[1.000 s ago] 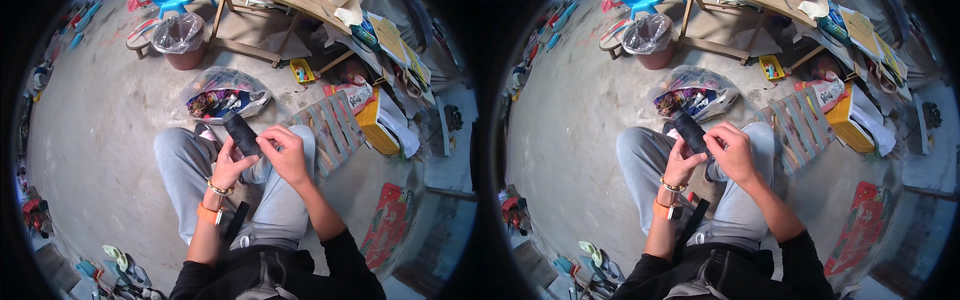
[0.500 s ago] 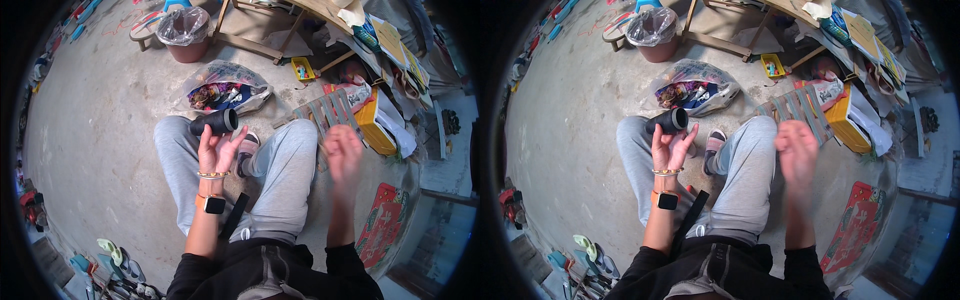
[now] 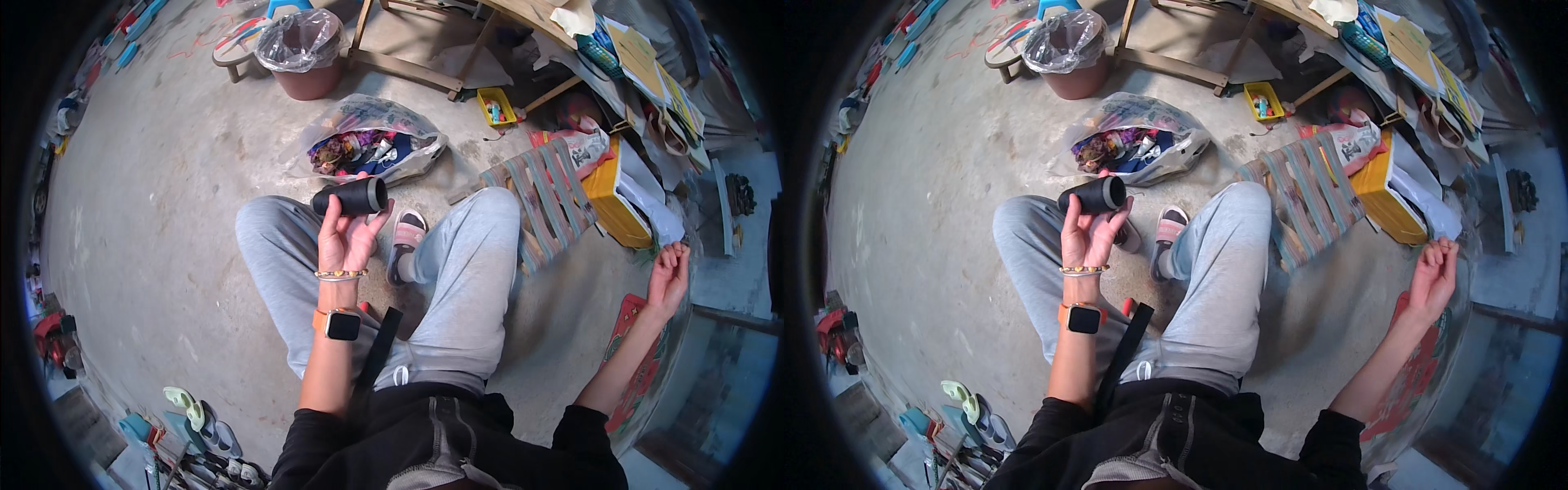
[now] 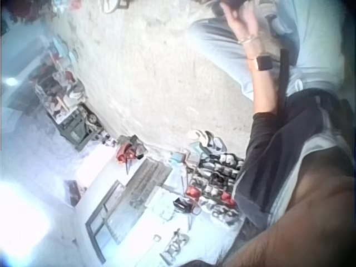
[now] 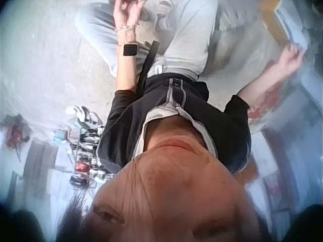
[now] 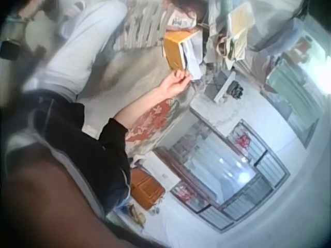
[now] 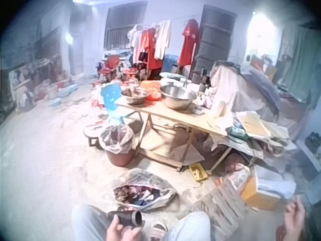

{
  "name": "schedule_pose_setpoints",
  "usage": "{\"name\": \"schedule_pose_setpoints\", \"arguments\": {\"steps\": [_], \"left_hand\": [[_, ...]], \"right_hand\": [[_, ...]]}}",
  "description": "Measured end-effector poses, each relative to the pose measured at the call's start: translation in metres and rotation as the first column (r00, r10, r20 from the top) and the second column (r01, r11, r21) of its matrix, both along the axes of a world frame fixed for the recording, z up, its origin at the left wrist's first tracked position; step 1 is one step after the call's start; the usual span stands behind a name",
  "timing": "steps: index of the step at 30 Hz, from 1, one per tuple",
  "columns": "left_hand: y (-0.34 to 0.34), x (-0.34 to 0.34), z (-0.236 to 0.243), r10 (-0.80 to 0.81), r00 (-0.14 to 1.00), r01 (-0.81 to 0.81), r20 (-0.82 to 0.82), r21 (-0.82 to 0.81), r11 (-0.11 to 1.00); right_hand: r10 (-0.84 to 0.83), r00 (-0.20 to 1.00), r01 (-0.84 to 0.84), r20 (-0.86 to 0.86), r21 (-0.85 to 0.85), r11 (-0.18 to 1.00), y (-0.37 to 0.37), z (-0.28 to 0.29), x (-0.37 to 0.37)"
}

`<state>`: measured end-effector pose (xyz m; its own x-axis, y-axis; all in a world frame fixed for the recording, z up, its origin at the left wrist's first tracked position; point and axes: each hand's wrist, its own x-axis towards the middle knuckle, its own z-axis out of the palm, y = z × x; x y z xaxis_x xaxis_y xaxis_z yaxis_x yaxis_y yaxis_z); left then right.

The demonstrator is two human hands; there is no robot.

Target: The person moves a red bowl and a yellow cloth, then sits on the floor. They pull thread from a spool, thread a needle, and begin sewing a small wooden slat.

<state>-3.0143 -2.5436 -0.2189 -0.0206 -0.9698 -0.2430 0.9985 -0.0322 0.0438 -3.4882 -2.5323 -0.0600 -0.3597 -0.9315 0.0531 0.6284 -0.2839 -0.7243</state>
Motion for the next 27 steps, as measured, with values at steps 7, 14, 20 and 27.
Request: {"name": "schedule_pose_setpoints", "arguments": {"steps": [7,14,20,27], "left_hand": [[-0.005,0.019,-0.013,0.011,1.000,-0.011,-0.012,0.045,0.999],[-0.016,0.048,-0.007,0.054,0.997,-0.059,0.058,0.083,0.995],[-0.029,0.060,0.005,0.016,0.985,-0.026,0.172,0.051,0.998],[-0.040,0.071,0.001,-0.117,0.914,0.099,0.388,0.066,0.993]], "right_hand": [[-0.206,0.978,0.207,-0.026,0.064,0.976,0.056,-0.001,-0.156],[-0.514,0.821,0.559,-0.248,0.171,0.811,0.166,-0.003,-0.331],[-0.645,0.528,0.848,-0.552,0.300,0.438,0.243,-0.034,-0.400],[0.227,-0.241,0.970,-0.944,-0.228,0.084,0.238,-0.077,-0.391]]}}
